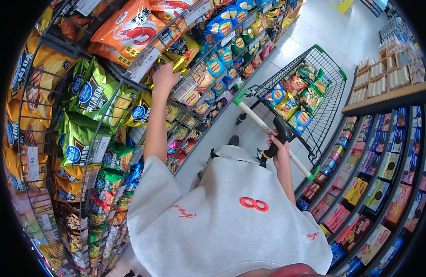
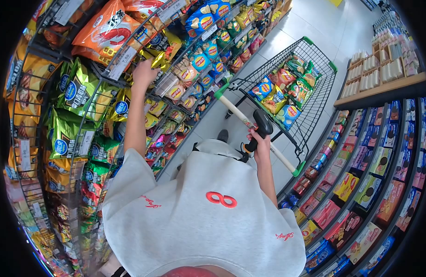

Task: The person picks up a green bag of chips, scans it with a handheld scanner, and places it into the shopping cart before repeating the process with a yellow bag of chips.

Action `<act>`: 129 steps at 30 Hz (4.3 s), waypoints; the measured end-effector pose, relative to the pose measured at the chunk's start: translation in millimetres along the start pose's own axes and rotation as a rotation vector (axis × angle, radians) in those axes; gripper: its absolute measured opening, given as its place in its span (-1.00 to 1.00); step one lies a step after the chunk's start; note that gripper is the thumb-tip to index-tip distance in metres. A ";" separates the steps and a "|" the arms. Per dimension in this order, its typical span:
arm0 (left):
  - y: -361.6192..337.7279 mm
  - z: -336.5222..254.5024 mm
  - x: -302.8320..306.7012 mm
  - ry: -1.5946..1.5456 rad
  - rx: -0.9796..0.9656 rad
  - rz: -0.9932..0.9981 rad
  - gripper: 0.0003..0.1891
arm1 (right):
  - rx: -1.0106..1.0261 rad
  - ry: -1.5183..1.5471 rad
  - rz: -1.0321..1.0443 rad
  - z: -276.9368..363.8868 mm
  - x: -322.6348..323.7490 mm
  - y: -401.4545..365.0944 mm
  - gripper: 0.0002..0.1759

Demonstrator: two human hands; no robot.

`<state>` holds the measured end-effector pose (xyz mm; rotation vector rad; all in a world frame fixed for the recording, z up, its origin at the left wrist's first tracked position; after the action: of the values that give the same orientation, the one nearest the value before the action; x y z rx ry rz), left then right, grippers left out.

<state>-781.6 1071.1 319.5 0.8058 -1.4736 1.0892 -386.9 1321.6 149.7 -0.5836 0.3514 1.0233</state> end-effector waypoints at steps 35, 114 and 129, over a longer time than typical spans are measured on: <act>-55.4 -56.5 5.2 -0.101 -0.339 -0.388 -0.25 | 0.029 -0.171 -0.170 -3.0 15.5 -3.3 -0.65; 411.6 -664.2 -105.8 0.407 -0.872 0.690 -0.24 | 0.056 -1.113 -0.916 364.6 403.3 374.4 -0.41; 537.5 -750.3 -60.1 0.288 -0.849 0.562 -0.34 | 0.121 -1.264 -0.889 432.2 462.0 480.3 -0.53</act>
<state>-993.0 1955.5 150.5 -0.3650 -1.7342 0.7895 -580.1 2091.0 109.0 0.1185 -0.8989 0.3376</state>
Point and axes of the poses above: each hand's wrist, its own y-axis towards the middle knuckle, its own x-axis out of the back of the hand, z = x × y, the point moved 2 cm from there along y, towards the middle knuckle, and after that the axes turned 15 degrees about z, right-handed, at the moved point
